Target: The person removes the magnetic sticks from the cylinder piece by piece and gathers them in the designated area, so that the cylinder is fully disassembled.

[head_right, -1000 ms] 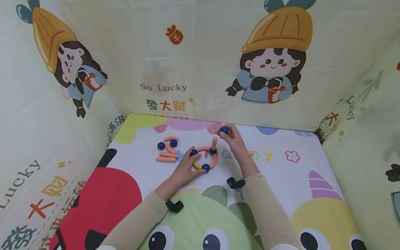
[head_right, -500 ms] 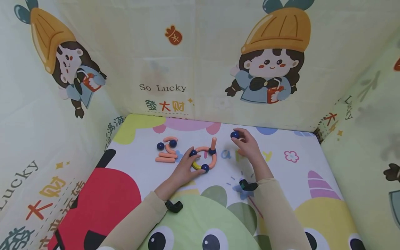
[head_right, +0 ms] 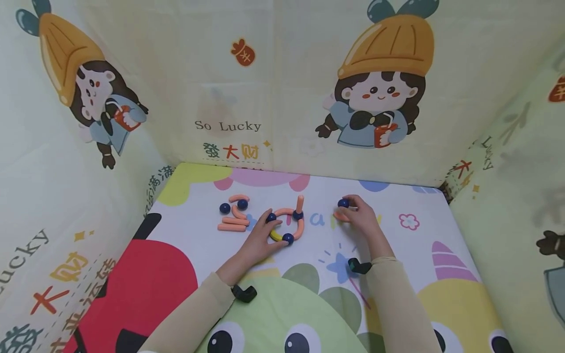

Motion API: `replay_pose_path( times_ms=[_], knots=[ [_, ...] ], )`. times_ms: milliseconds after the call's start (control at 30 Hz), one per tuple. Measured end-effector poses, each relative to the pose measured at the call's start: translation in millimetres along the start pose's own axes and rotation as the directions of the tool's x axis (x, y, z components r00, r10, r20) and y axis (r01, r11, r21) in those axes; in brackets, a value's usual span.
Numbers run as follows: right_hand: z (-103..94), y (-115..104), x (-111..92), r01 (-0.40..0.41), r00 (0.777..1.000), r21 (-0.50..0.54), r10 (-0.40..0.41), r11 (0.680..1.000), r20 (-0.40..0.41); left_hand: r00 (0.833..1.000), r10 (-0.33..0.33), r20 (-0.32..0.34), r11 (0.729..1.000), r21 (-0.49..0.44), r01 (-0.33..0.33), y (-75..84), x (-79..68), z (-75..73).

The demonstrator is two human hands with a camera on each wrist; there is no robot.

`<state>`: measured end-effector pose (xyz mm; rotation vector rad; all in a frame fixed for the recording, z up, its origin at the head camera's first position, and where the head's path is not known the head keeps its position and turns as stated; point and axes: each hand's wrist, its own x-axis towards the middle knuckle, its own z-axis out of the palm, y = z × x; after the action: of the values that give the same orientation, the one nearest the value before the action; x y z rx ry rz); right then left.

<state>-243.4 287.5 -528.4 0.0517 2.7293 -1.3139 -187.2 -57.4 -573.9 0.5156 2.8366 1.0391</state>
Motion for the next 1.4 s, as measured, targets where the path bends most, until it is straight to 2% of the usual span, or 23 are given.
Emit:
replay_pose_path(
  times_ms=[200, 400, 567, 800, 1000, 1400],
  knots=[
    [3.5, 8, -1, -0.052, 0.999, 0.012, 0.052, 0.999, 0.017, 1.000, -0.013, 0.003, 1.000, -0.011, 0.013, -0.7, -1.7, 1.8],
    [7.0, 16, 1, -0.059, 0.998, 0.016, 0.059, 0.998, 0.015, 1.000, 0.000, -0.005, 1.000, -0.006, 0.000, -0.6, -1.8, 1.2],
    [7.9, 19, 2, -0.051, 0.998, -0.030, 0.052, 0.998, 0.024, 1.000, 0.008, -0.012, 1.000, -0.003, -0.008, -0.2, -2.1, 0.4],
    [10.5, 19, 0, -0.051, 0.998, -0.082, 0.054, 0.995, 0.036, 1.000, 0.007, -0.008, 1.000, 0.004, -0.007, 1.1, -4.1, -0.4],
    [11.3, 18, -3, -0.070, 0.996, -0.084, 0.075, 0.994, 0.050, 1.000, 0.016, -0.012, 1.000, 0.016, -0.016, 2.2, -5.1, -1.5],
    [9.5, 15, -3, -0.055, 0.997, -0.081, 0.058, 0.995, 0.045, 1.000, 0.017, -0.011, 1.000, 0.011, -0.017, 2.0, -3.8, -1.8]
  ],
)
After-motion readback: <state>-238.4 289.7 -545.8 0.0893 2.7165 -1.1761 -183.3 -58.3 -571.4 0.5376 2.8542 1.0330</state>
